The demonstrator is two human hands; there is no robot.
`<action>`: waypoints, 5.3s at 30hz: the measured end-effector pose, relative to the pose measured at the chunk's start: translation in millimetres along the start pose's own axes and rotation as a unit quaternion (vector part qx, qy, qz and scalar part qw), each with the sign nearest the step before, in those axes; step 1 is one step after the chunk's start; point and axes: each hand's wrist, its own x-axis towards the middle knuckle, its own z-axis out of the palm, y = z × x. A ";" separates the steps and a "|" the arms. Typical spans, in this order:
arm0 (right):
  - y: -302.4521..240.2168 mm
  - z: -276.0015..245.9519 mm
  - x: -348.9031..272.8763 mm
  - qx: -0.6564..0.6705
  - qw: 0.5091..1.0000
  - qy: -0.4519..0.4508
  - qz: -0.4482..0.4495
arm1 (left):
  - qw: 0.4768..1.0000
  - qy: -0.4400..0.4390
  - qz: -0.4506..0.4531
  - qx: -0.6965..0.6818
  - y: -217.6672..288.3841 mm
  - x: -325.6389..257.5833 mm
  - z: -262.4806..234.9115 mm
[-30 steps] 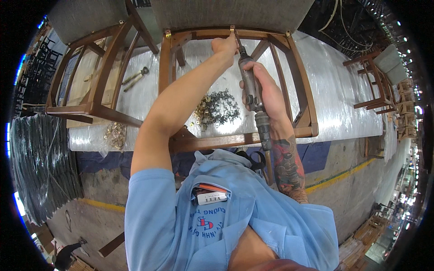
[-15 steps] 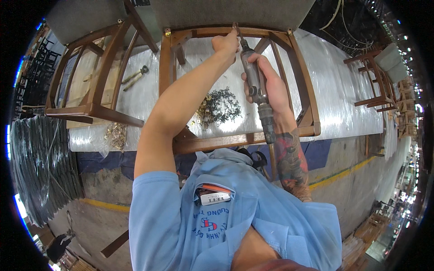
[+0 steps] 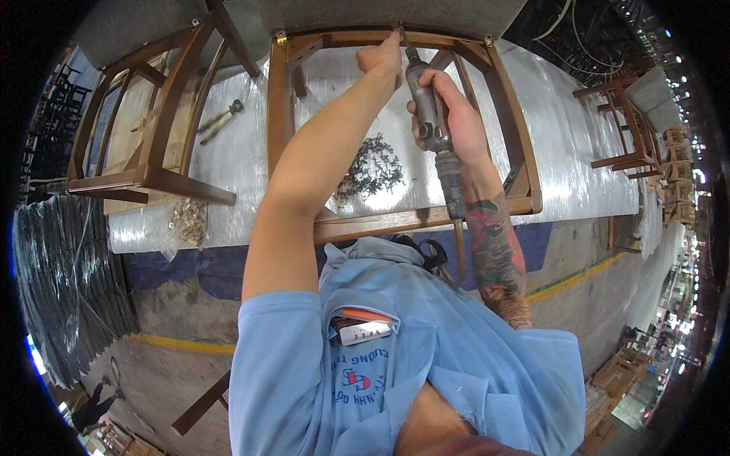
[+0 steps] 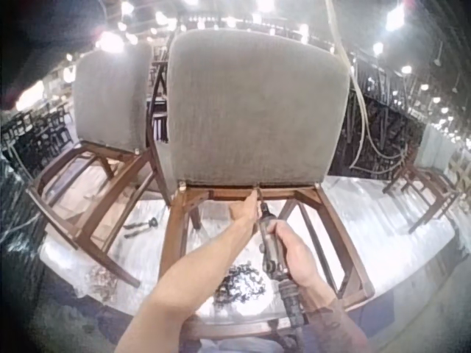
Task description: The person assembles wooden chairs by attaching upholstered seat cushions to chair frames using a pneumatic impact driver. They position each chair, align the seat, and drive screws into the frame to secure the cushion, repeating the process for multiple chairs.
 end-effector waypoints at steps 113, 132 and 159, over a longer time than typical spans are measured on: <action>2.3 5.5 20.8 -0.102 0.994 0.031 -0.002 | 0.998 -0.048 0.010 0.038 3.5 -10.1 -11.9; -2.5 6.0 16.2 -0.058 0.998 0.018 0.031 | 0.997 -0.042 0.024 0.064 5.8 -11.9 -21.7; 48.6 6.3 -82.6 -0.044 0.964 -0.055 -0.255 | 0.873 -0.355 0.187 0.278 63.2 13.6 -158.2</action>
